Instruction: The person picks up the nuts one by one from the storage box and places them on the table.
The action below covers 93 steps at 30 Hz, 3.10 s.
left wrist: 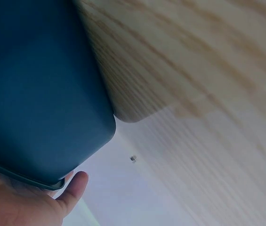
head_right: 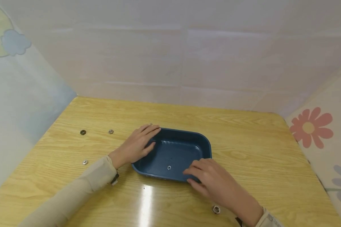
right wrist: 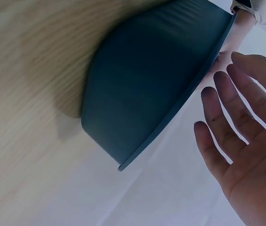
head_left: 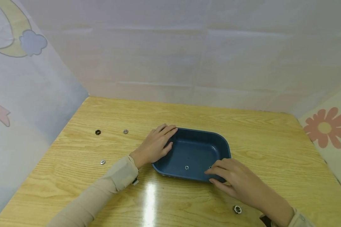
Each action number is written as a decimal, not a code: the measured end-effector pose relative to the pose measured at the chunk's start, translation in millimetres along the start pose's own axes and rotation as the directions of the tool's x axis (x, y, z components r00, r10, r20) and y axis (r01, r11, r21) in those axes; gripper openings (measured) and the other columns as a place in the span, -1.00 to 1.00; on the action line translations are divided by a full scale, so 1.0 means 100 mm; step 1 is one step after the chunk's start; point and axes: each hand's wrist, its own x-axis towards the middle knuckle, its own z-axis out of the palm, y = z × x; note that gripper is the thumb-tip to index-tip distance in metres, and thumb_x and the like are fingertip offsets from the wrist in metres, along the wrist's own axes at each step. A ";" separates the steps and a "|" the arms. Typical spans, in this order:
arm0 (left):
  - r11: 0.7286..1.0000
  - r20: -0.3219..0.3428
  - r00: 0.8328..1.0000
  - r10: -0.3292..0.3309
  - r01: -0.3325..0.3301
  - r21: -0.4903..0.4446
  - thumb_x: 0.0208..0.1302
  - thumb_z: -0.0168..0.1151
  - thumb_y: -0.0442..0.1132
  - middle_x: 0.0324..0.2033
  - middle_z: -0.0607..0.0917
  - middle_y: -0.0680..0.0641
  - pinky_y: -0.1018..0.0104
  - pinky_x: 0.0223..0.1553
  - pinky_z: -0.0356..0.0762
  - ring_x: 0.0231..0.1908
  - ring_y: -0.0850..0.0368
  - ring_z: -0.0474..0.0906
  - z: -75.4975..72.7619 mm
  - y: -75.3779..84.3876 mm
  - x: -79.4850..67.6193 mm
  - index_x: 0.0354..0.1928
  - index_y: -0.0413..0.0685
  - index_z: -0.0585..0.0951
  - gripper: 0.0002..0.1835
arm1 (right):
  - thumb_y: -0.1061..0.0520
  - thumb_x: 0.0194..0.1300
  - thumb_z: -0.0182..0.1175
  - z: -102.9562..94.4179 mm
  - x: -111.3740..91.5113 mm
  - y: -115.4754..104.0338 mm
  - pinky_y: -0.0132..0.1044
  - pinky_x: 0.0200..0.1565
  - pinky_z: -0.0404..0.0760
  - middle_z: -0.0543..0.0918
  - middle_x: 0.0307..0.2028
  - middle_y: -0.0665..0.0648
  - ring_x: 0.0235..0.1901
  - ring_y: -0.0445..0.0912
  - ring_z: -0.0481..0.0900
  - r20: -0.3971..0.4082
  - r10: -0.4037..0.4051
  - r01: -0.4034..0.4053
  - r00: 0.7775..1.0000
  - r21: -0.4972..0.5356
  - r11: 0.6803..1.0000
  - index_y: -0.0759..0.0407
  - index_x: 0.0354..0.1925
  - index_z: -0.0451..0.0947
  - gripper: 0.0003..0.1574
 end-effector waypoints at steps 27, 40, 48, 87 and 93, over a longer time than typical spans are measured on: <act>1.000 0.000 1.000 0.008 -0.008 0.028 0.44 0.16 -0.16 0.43 0.37 -0.09 -0.11 0.22 0.45 0.39 -0.16 0.29 -0.02 0.01 0.00 0.45 -0.09 0.34 -0.41 | 0.08 0.20 0.42 0.22 0.35 0.17 -0.19 -0.17 0.67 0.70 -0.23 -0.05 -0.24 -0.22 0.65 0.207 0.067 -0.078 0.976 0.044 0.996 0.04 -0.10 0.73 -0.74; 1.000 -0.004 1.000 0.018 -0.018 0.026 0.44 0.16 -0.16 0.43 0.37 -0.09 -0.10 0.20 0.46 0.38 -0.15 0.31 -0.02 0.00 -0.01 0.45 -0.09 0.34 -0.42 | 0.11 0.18 0.43 0.33 0.44 0.19 -0.26 -0.24 0.63 0.70 -0.23 -0.02 -0.26 -0.18 0.66 0.264 0.060 -0.077 0.963 0.054 0.996 0.09 -0.07 0.72 -0.69; 1.000 0.010 1.000 0.003 -0.004 0.028 0.44 0.15 -0.15 0.45 0.34 -0.09 -0.12 0.23 0.44 0.40 -0.16 0.28 -0.01 -0.01 0.01 0.47 -0.08 0.31 -0.40 | 0.07 0.21 0.41 0.43 0.50 0.21 -0.20 -0.19 0.64 0.69 -0.21 -0.04 -0.23 -0.18 0.65 0.309 0.055 -0.068 0.949 0.029 0.997 0.05 -0.07 0.72 -0.71; 1.000 0.018 1.000 0.005 -0.005 0.011 0.44 0.15 -0.14 0.45 0.34 -0.07 -0.14 0.23 0.44 0.41 -0.17 0.27 -0.02 0.00 0.02 0.47 -0.07 0.31 -0.39 | 0.04 0.24 0.38 0.70 0.59 0.27 -0.27 -0.28 0.61 0.66 -0.37 -0.07 -0.39 -0.23 0.60 0.303 -0.017 0.025 0.953 -0.022 0.999 0.01 -0.27 0.76 -0.89; 1.000 0.025 1.000 0.003 -0.003 0.008 0.44 0.15 -0.14 0.45 0.34 -0.07 -0.14 0.24 0.43 0.42 -0.17 0.26 -0.02 0.00 0.02 0.47 -0.07 0.31 -0.39 | 0.11 0.25 0.37 0.70 0.60 0.27 -0.20 -0.20 0.64 0.70 -0.38 -0.05 -0.39 -0.23 0.63 0.291 -0.026 0.026 0.956 0.003 1.000 0.05 -0.28 0.75 -0.93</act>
